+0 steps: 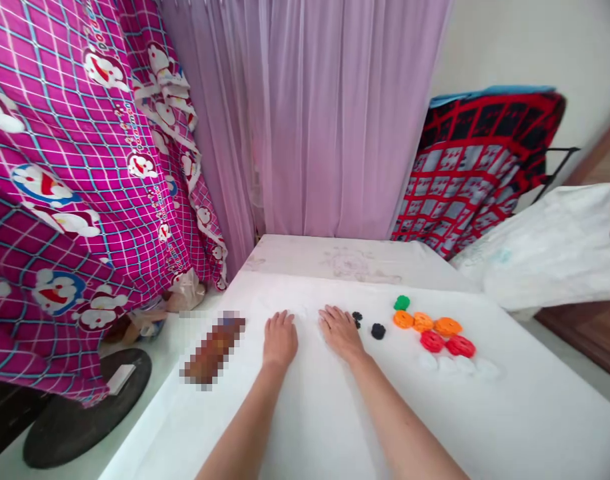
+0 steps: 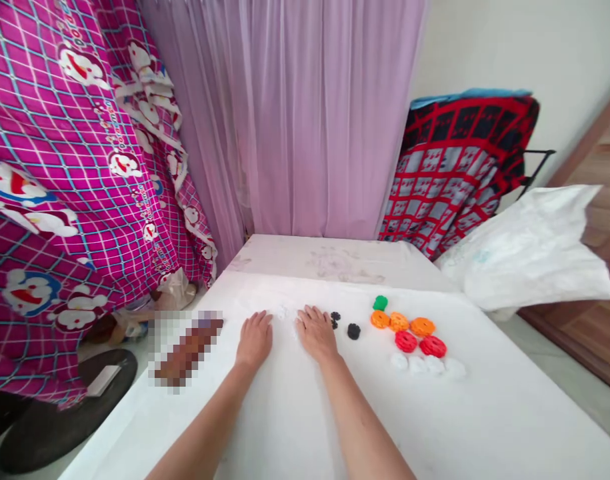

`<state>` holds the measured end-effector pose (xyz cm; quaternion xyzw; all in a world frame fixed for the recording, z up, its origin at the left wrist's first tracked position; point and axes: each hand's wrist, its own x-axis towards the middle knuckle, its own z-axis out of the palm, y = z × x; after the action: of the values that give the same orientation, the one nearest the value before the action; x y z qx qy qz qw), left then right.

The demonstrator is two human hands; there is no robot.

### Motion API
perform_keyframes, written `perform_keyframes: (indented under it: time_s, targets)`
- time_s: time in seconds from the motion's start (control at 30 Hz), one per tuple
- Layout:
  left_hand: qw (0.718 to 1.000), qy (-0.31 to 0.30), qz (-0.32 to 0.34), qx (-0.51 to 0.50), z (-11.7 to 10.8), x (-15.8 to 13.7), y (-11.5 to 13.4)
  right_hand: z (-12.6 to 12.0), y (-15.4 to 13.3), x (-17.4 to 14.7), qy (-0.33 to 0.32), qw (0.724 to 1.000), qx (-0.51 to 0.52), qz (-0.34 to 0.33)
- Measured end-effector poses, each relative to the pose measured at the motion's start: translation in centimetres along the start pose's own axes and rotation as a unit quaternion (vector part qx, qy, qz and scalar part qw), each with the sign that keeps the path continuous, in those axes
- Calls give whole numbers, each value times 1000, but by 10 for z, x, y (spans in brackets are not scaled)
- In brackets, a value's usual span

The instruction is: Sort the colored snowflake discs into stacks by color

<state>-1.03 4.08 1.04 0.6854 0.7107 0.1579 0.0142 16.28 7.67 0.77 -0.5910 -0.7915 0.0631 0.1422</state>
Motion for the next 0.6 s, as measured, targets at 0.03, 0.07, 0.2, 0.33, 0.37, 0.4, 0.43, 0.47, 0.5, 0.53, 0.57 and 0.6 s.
perform_keyframes:
  time_s: [0.03,0.07,0.2,0.33,0.37,0.4,0.43,0.47,0.5,0.53,0.57,0.6]
  targets:
    - [1000,0,1,4,-1,0,0,0,-2,-3,17,1000,5,-4]
    - [1000,-2,3,8,-1,0,0,0,-3,-5,39,999,7,0]
    - [999,-25,10,26,-2,3,-1,-1,-5,-1,130,984,-5,123]
    - [996,-74,44,37,-1,15,2,2,-5,2,121,978,-12,169]
    - [994,-86,56,37,-1,19,4,2,-6,1,116,982,-12,151]
    - [992,-98,67,36,-1,24,6,3,-6,-1,115,985,-10,130]
    - [990,-107,79,36,0,28,9,4,-6,-4,115,987,-7,108]
    - [989,-115,89,34,0,32,12,5,-6,-7,117,989,-2,89]
    - [987,-121,98,33,1,35,14,6,-6,-11,121,990,4,74]
    - [986,-125,107,32,1,36,17,7,-6,-15,126,990,9,62]
    - [985,-128,115,31,1,37,20,7,-6,-19,130,990,12,54]
    - [983,-131,122,30,1,36,22,8,-6,-23,133,990,14,49]
